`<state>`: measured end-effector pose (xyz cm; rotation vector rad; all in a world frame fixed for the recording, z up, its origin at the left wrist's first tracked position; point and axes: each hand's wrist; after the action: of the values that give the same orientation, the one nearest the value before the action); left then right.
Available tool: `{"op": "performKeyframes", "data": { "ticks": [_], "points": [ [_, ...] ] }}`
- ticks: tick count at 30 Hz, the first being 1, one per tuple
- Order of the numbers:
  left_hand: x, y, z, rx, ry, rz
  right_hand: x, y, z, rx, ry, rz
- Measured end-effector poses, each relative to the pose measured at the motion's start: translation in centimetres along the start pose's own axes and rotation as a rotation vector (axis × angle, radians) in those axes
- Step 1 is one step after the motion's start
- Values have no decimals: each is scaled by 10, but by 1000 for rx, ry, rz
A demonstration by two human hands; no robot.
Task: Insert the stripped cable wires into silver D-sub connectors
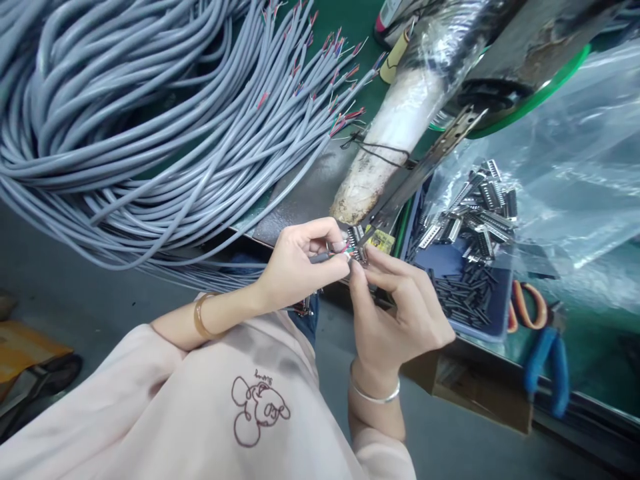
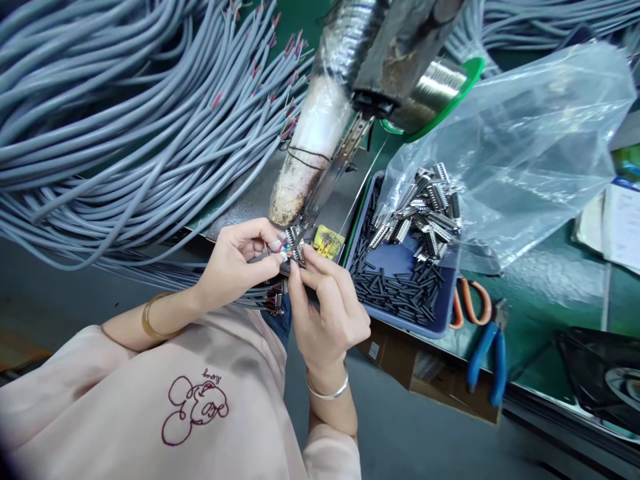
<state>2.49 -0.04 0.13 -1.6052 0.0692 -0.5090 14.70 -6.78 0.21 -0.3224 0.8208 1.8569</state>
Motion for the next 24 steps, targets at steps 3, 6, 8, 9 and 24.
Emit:
{"op": "performKeyframes", "data": {
  "ticks": [3,6,8,9,24],
  "points": [
    [0,-2,1,-4,-2,3,-2,2,1,-11,0,-23],
    [-1,-4,2,-31,9,-27,-4,2,1,-38,9,-55],
    [-2,-6,3,-62,25,-53,-4,0,0,-54,27,-61],
    [-2,-6,3,-81,32,-61,-4,-1,-1,-60,39,-58],
    [-7,0,-20,-84,177,150,-27,-2,-1,94,276,44]
  ]
}}
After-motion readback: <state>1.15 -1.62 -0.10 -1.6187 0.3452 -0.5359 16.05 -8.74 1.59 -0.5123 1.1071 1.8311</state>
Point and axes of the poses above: each hand's wrist, its own z-axis towards the middle knuckle, its own x-axis out of the palm, y = z × x, and after that the axes turned 1 degree about -y, right-handed
